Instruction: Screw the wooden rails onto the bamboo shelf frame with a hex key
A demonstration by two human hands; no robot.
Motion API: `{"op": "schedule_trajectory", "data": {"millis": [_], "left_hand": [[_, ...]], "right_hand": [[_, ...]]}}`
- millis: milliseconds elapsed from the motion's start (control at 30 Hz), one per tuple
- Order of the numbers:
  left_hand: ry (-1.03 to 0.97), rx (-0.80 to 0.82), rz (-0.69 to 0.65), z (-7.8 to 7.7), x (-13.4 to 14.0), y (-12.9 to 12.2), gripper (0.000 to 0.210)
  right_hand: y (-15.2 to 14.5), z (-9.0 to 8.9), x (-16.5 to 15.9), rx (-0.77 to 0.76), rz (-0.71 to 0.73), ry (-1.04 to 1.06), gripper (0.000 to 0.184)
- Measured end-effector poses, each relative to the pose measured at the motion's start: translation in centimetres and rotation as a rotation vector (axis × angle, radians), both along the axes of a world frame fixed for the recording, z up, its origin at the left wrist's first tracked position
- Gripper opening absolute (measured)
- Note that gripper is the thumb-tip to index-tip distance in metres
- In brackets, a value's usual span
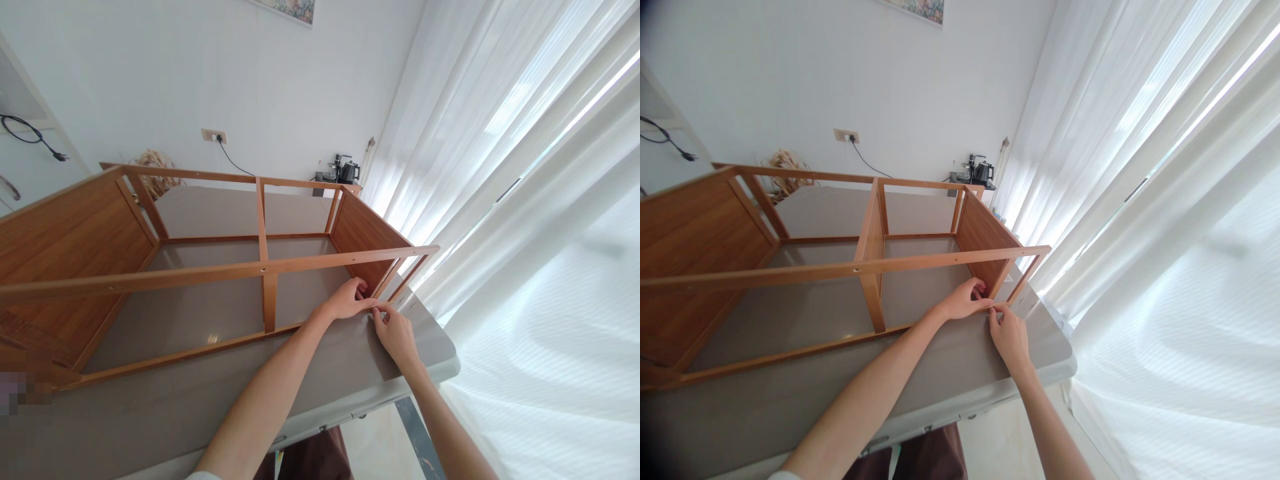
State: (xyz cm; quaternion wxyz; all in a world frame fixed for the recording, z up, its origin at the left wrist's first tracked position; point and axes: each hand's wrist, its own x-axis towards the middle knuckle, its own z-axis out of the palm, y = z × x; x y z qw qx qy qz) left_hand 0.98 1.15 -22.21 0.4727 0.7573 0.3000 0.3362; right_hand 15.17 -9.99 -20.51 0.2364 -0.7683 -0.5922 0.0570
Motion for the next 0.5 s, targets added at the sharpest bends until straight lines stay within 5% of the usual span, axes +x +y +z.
{"op": "schedule_trajectory", "data": {"millis": [500], "left_hand": [[-0.022,0.021,-0.01,-0.45,-0.02,0.12,0.052]], "right_hand": [[-0.12,-0.66,-0.95,-0.023,-0.094,-0.052,0.023]]}}
